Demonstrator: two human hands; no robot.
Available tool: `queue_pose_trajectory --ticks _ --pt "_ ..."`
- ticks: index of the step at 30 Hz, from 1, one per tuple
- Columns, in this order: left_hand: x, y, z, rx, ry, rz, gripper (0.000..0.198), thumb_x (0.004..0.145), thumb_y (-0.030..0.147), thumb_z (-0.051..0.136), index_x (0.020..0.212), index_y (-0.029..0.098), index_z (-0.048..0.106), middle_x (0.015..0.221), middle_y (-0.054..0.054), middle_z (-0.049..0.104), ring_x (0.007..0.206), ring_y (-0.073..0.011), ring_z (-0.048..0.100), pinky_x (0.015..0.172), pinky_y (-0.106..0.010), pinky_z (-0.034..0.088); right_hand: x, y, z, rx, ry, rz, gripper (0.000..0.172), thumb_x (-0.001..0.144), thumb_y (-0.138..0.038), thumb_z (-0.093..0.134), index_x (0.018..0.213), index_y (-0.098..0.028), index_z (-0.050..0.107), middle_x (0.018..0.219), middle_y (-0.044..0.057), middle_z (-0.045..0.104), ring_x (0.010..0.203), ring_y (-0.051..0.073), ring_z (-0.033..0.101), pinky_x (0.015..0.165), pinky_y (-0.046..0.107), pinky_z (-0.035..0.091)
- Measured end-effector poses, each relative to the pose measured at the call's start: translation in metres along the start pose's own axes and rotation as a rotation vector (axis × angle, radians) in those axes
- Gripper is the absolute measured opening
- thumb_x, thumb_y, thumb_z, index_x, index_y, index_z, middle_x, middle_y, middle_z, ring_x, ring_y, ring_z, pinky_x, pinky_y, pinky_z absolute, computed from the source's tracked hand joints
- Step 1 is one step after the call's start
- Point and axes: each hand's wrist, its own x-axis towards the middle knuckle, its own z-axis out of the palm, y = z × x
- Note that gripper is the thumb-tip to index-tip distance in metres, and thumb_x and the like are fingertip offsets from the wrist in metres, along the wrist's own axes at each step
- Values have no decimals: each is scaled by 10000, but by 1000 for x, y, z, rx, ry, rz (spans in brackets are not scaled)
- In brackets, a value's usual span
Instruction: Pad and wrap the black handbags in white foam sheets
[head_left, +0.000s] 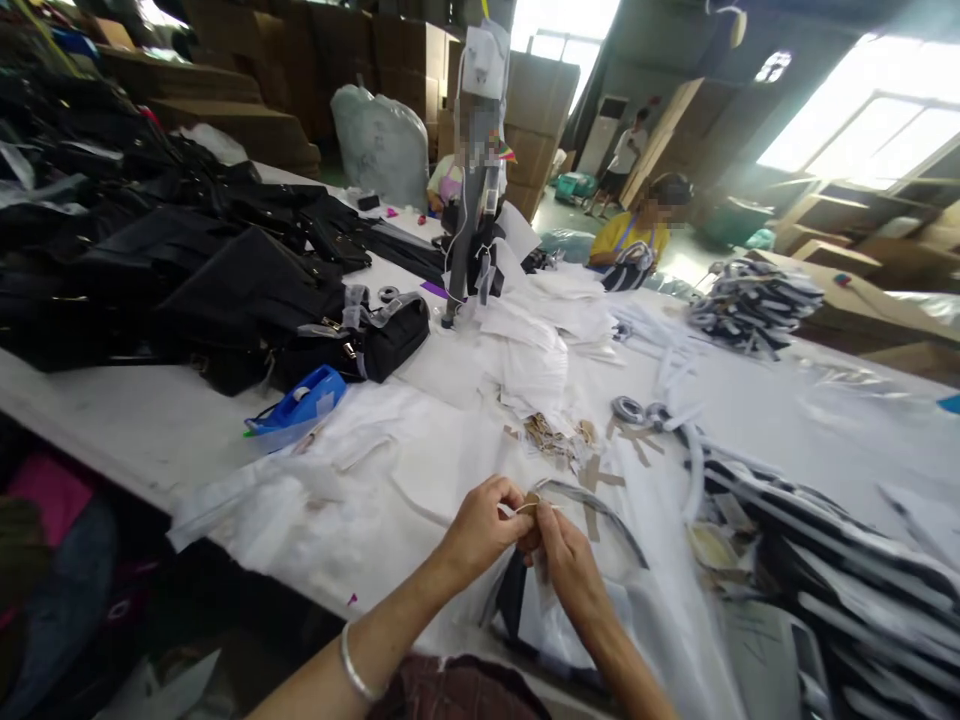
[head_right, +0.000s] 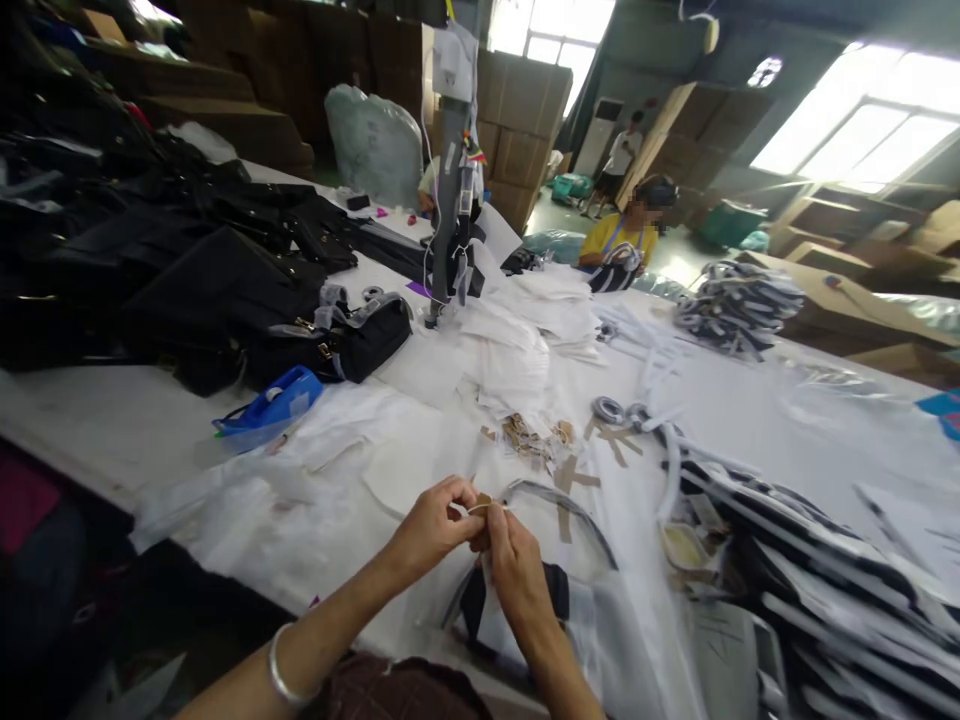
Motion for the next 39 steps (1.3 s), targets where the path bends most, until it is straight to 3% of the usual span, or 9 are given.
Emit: queue_pose_trajectory --ticks 4,8,11,17,21,27,32,36,39 --pt "3 -13 1 23 -83 -70 167 697 255 659 667 182 512 711 16 587 663 -128 573 562 -206 413 -12 10 2 -182 159 -32 531 905 -639 361 795 -219 666 786 51 693 747 202 624 712 313 501" --pt "1 -39 3 -12 -254 -217 150 661 204 624 736 189 495 608 58 525 542 -99 501 486 -190 333 -23 19 -2 -55 314 64 542 862 -641 449 1000 -189 714 979 99 731 916 243 669 825 352 524" --pt "-9 -63 6 21 -376 -250 268 613 121 579 872 182 541 673 59 553 591 -100 512 508 -183 336 -31 25 -11 25 390 167 536 817 -657 514 961 -190 734 954 92 739 907 247 677 826 356 526" --pt "-33 -89 6 190 -633 -228 311 643 132 583 947 194 596 810 32 621 734 -135 553 634 -212 404 -46 45 -15 564 466 292 405 705 -589 703 826 -204 694 821 49 721 836 222 680 786 357 544" --pt "-25 -88 4 277 -581 -82 384 682 139 594 1057 220 605 1072 -24 641 990 -194 576 881 -284 434 -41 68 -17 396 277 410 407 775 -605 608 859 -211 668 533 -56 504 431 108 439 451 257 392" --pt "5 -85 22 184 -448 -189 340 802 286 592 1131 205 621 950 -11 658 857 -161 597 777 -256 454 -17 92 -20 -365 -151 333 357 880 -438 426 666 -215 606 556 1 543 578 156 515 575 274 364" --pt "16 -90 42 200 -408 -180 85 796 201 567 818 179 646 762 15 612 722 -128 552 687 -223 411 -8 91 -11 -275 -312 320 413 902 -456 388 593 -212 510 552 6 545 563 145 492 561 271 322" --pt "22 -99 42 301 -380 -133 80 807 175 539 765 175 608 769 6 602 745 -133 539 711 -232 393 -2 102 -17 -124 -275 409 400 858 -496 471 594 -202 530 560 -10 545 584 135 488 593 258 353" --pt "31 -107 40 269 -352 -242 101 821 223 540 756 180 605 718 20 595 694 -130 536 662 -228 389 9 109 -28 -84 -258 470 372 805 -503 528 594 -197 539 537 -23 518 547 122 452 558 252 343"
